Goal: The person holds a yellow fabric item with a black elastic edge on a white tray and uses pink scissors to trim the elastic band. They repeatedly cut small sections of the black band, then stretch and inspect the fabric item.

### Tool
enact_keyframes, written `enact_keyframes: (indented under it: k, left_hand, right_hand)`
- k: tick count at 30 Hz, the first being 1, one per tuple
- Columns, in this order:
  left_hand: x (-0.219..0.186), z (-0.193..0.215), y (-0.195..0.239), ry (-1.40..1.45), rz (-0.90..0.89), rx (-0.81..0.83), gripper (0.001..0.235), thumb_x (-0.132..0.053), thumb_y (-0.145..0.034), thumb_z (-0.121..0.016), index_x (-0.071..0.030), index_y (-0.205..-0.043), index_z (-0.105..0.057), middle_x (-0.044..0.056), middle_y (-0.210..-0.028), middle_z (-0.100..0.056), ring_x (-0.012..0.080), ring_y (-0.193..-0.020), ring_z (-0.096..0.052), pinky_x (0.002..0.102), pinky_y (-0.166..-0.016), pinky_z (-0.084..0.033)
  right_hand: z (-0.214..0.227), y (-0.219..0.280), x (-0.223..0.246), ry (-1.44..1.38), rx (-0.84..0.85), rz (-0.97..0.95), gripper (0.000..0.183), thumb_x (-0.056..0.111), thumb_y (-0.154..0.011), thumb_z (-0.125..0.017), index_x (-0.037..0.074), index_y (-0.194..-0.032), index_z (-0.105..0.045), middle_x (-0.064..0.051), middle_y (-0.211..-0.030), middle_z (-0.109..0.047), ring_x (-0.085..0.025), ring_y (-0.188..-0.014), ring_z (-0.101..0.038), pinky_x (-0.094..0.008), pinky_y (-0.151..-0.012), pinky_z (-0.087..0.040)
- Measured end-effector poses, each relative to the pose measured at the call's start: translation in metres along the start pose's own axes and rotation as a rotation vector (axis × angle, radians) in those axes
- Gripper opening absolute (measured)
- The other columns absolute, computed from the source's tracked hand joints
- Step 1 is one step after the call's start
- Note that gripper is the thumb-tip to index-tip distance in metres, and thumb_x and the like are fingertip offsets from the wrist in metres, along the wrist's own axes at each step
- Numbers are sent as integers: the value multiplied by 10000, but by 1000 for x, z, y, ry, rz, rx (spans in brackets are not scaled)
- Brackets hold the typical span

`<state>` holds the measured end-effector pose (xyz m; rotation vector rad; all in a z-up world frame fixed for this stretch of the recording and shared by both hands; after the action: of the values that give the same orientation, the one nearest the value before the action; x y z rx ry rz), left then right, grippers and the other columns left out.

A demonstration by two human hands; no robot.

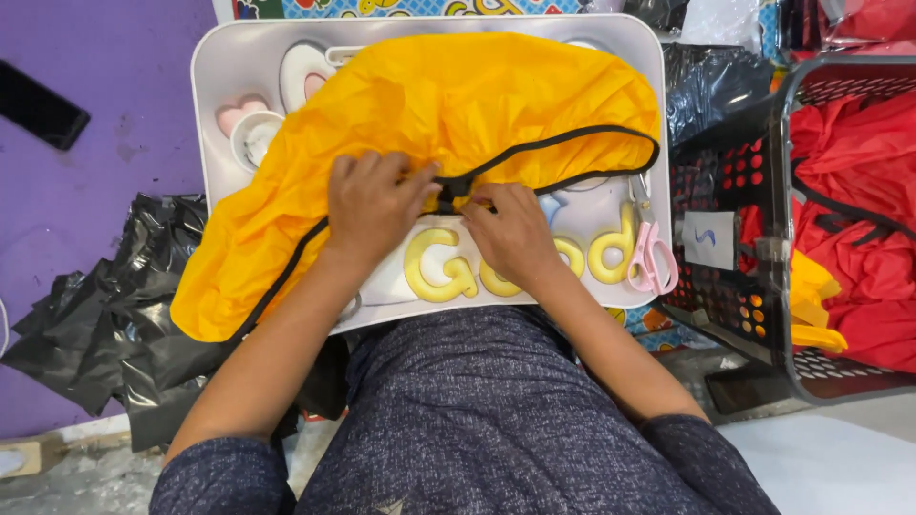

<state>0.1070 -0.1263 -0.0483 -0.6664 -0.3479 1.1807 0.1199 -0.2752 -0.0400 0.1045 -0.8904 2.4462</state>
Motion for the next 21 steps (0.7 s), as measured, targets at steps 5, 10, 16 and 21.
enact_keyframes:
  k: [5, 10, 16, 21]
  left_hand:
    - [15, 8, -15, -4, 42, 81, 264, -412, -900, -760, -237, -1097, -762, 16, -1012, -607, 274, -1029, -574, 462, -859, -390]
    - [-5, -9, -3, 148, 19, 268, 548, -630, -848, -706, -239, -1232, -736, 27, -969, -571, 306, -1059, -560, 519, -882, -351]
    - [19, -5, 5, 169, 48, 193, 305, -472, -858, -782, -326, -1125, -765, -9, -863, -501, 271, -961, -552, 477, -834, -320]
    - [43, 10, 23, 139, 23, 93, 193, -370, -867, -831, -382, -1054, -784, -11, -914, -506, 280, -1023, -559, 481, -905, -320]
  right_hand:
    - [5, 1, 0, -41, -8, -28, 105, 93, -972, -653, 97, -1039, -733, -88, -1015, -607, -313, -921, -618, -407, -826, -489]
    - [6, 12, -15, -112, -88, -142, 169, -21, -952, -594, 45, -1020, -734, -109, -1027, -651, -324, -922, -658, -410, -845, -524]
    - [32, 38, -51, 191, -320, -363, 113, 14, -886, -650, 58, -967, -716, -149, -1140, -606, -360, -1044, -620, -456, -918, -510]
    - [82, 29, -104, 460, -259, -560, 355, 124, -920, -800, -7, -1172, -586, -182, -1132, -503, -412, -1048, -548, -515, -898, -454]
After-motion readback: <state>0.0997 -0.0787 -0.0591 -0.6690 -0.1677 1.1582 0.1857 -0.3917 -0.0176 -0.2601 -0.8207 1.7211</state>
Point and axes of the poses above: each hand's wrist, its own y-axis away from the middle knuckle, its own z-axis out of the back of the hand, x = y × z, the point moved 9 cm from there along -y, towards the middle knuckle
